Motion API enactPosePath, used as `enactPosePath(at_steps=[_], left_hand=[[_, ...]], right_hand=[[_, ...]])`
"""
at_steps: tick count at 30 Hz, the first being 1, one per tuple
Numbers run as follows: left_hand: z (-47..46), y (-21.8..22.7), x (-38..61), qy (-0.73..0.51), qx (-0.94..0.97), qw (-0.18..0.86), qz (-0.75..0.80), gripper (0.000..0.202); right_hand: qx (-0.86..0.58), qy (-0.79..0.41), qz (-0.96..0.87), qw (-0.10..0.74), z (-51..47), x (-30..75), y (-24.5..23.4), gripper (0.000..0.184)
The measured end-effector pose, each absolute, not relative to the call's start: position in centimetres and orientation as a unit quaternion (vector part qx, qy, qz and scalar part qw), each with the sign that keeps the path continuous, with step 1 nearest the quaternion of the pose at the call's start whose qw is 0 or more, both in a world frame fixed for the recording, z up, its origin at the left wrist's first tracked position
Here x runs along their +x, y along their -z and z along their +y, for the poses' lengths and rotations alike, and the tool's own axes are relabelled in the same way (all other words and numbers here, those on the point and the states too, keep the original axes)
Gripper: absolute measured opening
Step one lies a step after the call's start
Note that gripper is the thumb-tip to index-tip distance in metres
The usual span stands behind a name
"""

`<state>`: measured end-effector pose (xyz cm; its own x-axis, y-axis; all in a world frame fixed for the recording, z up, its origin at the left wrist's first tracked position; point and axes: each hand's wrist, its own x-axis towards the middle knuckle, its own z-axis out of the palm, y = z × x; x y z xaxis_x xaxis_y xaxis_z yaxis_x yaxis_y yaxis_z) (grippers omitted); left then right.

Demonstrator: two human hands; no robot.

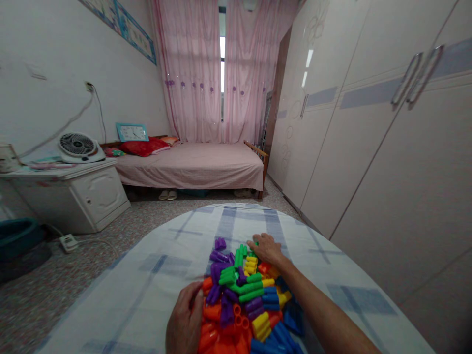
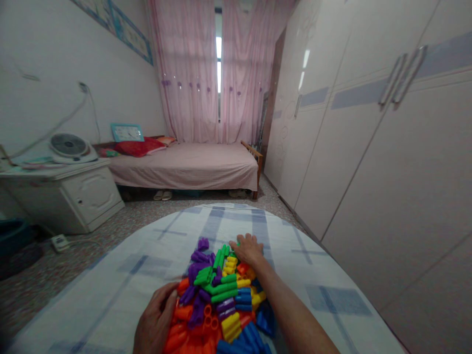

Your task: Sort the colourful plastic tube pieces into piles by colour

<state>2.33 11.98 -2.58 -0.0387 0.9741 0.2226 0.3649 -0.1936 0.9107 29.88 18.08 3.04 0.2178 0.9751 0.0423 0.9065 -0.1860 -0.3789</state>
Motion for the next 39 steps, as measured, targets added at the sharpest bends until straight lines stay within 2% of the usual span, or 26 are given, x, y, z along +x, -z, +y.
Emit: enactPosePath(at_steps=[3, 9, 14, 19, 22, 24, 28, 30, 39], left_hand=[[12.0, 2.6, 2.4, -0.469, 0.613, 0.323, 0.548, 0.038], [11.8, 2.6, 2.5, -0.457, 0.624, 0.320, 0.547, 0.038], [11.8, 2.3, 2.6, -0.460, 0.632, 0.304, 0.545, 0.038], [11.7, 1.9, 2.6, -0.461, 0.634, 0.299, 0.544, 0.035], [11.6, 2.0, 2.6, -0.454, 0.637, 0.307, 0.542, 0.036], [11.6, 2.1, 2.6, -0.453, 0.635, 0.312, 0.543, 0.037], [11.8, 2.5, 2.5, -0.460, 0.630, 0.312, 0.543, 0.038], [11.9, 2.7, 2.4, -0.460, 0.631, 0.310, 0.543, 0.037], [11.9, 2.7, 2.7, -0.466, 0.634, 0.282, 0.548, 0.037]], right_hand=[[-0.741, -0.120, -0.643, 0.153, 17.9, 28.4, -3.1, 0.040], [-0.647, -0.160, -0.724, 0.174, 15.4, 26.4, -4.8, 0.022], [-0.539, -0.164, -0.787, 0.251, 10.8, 24.7, -6.7, 0.025], [-0.467, -0.190, -0.824, 0.259, 7.8, 23.0, -9.6, 0.036], [-0.469, -0.182, -0.822, 0.268, 9.9, 22.0, -10.3, 0.034], [-0.502, -0.161, -0.810, 0.256, 12.9, 21.2, -9.8, 0.037], [-0.595, -0.144, -0.778, 0.143, 19.3, 19.2, -7.2, 0.055], [-0.613, -0.155, -0.767, 0.112, 21.4, 18.3, -6.0, 0.057], [-0.557, -0.192, -0.802, 0.100, 20.9, 18.7, -4.8, 0.027]])
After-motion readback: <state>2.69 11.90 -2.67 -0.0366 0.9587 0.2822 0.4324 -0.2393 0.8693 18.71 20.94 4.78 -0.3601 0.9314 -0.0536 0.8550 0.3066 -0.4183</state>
